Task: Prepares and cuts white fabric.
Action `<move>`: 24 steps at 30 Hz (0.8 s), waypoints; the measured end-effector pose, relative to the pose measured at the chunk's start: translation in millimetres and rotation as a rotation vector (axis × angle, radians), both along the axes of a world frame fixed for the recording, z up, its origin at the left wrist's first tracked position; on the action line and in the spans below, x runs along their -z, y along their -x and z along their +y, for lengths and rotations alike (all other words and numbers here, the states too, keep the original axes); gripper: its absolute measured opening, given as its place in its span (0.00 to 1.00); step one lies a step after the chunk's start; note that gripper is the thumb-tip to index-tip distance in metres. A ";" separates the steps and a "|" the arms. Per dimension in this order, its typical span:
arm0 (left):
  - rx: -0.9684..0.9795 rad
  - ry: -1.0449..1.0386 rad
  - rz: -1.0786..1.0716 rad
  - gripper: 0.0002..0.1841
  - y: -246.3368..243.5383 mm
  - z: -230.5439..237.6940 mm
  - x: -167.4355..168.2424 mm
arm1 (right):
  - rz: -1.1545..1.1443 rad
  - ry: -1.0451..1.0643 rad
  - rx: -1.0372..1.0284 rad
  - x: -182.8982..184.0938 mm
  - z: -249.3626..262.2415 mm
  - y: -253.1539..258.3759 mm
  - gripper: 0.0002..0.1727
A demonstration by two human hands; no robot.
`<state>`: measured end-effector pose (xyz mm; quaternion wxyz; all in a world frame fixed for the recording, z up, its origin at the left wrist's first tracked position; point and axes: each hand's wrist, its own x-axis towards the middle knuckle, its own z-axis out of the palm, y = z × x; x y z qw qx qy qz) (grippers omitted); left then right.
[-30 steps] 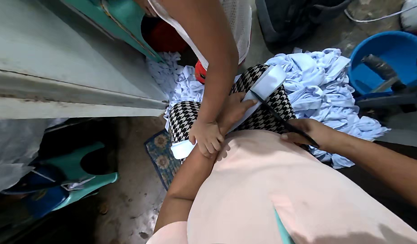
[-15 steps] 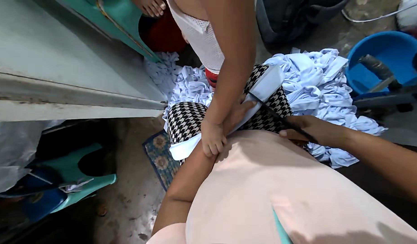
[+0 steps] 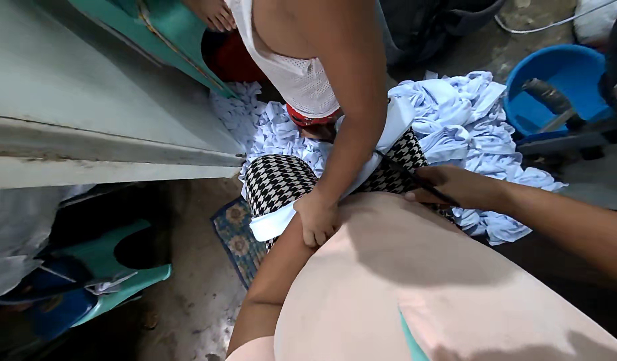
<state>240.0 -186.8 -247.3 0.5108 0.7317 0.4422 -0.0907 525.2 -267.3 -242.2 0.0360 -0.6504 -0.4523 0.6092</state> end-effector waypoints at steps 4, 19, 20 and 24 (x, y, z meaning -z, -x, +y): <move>0.108 -0.108 0.101 0.12 3.1 -1.2 9.0 | 0.072 -0.020 0.071 1.7 -10.0 0.9 0.15; -0.249 0.149 -0.045 0.09 1.9 -9.0 9.7 | -0.006 -0.006 0.075 5.0 -6.2 10.6 0.15; -0.210 0.146 0.100 0.08 2.7 -8.6 8.3 | -0.009 -0.014 0.073 4.4 -7.0 10.3 0.14; 0.047 -0.272 0.452 0.13 47.2 0.7 72.5 | -0.037 -0.083 0.043 5.3 -12.1 7.7 0.13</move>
